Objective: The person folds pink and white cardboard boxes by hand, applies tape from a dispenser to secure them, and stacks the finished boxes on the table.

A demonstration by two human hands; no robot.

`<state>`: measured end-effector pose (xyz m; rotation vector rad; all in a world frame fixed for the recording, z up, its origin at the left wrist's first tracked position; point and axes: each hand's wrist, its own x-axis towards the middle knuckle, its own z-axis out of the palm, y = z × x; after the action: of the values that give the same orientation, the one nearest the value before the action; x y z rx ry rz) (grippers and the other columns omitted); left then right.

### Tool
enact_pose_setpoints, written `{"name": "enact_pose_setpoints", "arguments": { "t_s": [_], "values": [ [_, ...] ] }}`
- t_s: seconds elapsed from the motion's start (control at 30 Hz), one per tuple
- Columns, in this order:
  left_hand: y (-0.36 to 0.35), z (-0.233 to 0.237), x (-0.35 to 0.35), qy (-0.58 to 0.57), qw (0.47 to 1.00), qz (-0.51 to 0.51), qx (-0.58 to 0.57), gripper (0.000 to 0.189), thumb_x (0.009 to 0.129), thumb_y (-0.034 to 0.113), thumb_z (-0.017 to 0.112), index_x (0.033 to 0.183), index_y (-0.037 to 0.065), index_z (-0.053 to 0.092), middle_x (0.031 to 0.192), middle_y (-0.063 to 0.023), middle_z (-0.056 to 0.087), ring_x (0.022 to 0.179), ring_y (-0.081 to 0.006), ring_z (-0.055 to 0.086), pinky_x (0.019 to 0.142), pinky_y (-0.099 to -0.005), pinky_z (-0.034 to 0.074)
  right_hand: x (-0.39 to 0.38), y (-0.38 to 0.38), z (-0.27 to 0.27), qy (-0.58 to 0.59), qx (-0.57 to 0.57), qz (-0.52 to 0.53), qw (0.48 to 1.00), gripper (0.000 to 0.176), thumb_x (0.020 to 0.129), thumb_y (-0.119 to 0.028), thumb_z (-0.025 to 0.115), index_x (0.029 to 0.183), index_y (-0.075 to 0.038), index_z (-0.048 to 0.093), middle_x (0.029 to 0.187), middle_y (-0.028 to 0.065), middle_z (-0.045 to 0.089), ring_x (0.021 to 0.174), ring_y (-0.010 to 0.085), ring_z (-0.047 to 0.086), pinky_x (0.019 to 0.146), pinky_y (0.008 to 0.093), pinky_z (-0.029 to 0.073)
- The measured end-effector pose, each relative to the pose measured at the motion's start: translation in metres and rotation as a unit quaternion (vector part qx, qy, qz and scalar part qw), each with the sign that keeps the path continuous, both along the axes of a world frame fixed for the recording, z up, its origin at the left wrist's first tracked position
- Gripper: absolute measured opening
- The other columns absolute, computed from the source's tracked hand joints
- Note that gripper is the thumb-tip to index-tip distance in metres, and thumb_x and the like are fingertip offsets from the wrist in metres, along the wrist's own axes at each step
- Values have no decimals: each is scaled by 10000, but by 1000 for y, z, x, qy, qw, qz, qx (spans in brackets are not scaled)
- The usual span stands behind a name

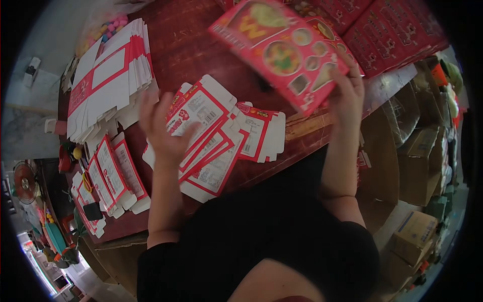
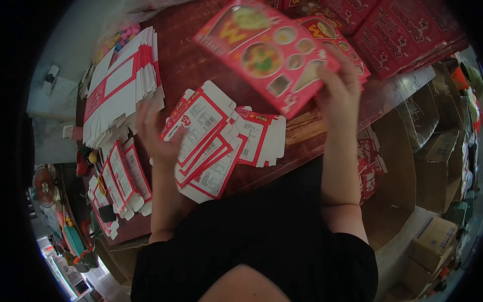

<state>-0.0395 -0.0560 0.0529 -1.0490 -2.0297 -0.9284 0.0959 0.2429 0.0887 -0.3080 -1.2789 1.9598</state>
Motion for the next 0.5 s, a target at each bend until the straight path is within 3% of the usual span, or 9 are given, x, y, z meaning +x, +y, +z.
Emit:
{"name": "enact_pose_setpoints", "arguments": {
  "t_s": [0.03,0.07,0.13,0.23,0.27,0.3,0.33,0.37,0.5],
  "values": [
    [-27,-3,-19,-18,997,80,-10,477,757,194,708,1172,38,531,1196,-146,509,1159,-314,455,984,-397,352,6,28,0,8,9,-31,999,377,819,29,528,1193,14,486,1074,126,588,966,179,585,845,305,486],
    [-61,-4,-32,-136,979,152,-27,487,773,209,694,1201,56,518,1229,-145,481,1190,-320,424,980,-394,354,13,54,-1,15,16,-62,998,359,823,27,532,1180,9,496,1041,115,592,945,171,585,828,300,491],
    [-145,-28,-72,-311,901,289,-93,519,782,245,683,1216,33,492,1217,-181,492,1146,-343,461,953,-399,385,24,92,-2,4,29,-90,995,365,825,23,534,1187,13,491,1071,128,578,962,183,578,845,314,486],
    [-267,-79,-96,-300,812,424,-265,674,736,370,701,1252,12,454,1180,-225,521,1094,-370,512,927,-422,410,31,130,-16,-93,55,-96,990,331,826,-30,575,1152,6,528,1106,126,564,999,187,559,839,304,465],
    [-290,-88,-101,-361,775,440,-275,729,713,403,710,1264,8,442,1167,-237,531,1082,-378,523,924,-428,413,32,134,-20,-136,66,-103,983,311,827,-46,583,1133,-1,548,1108,122,566,1009,189,553,841,307,457],
    [-285,-82,-94,-381,768,445,-258,736,705,406,712,1262,5,445,1175,-238,528,1086,-379,520,925,-428,413,32,133,-20,-200,222,-199,934,279,828,-64,591,1101,-13,572,1105,117,567,1015,195,545,842,313,450],
    [-271,-70,-84,-401,761,450,-240,744,697,409,715,1261,2,448,1182,-239,525,1089,-380,518,927,-428,413,32,130,-19,-255,368,-287,847,248,828,-81,598,1070,-25,595,1103,112,569,1022,202,537,843,318,443],
    [-264,-63,-77,-421,752,455,-224,752,689,412,717,1259,-1,451,1190,-240,522,1093,-382,515,928,-427,413,32,125,-20,-302,499,-363,726,219,828,-99,606,1038,-37,619,1101,108,571,1029,209,529,844,324,435],
    [-305,-114,-95,-292,840,400,-222,605,737,316,681,1212,-4,487,1071,-235,586,997,-367,572,842,-426,452,23,65,-6,-191,445,-374,791,159,819,-111,620,968,-70,656,1086,95,578,1032,223,514,852,333,420]
  ]
}}
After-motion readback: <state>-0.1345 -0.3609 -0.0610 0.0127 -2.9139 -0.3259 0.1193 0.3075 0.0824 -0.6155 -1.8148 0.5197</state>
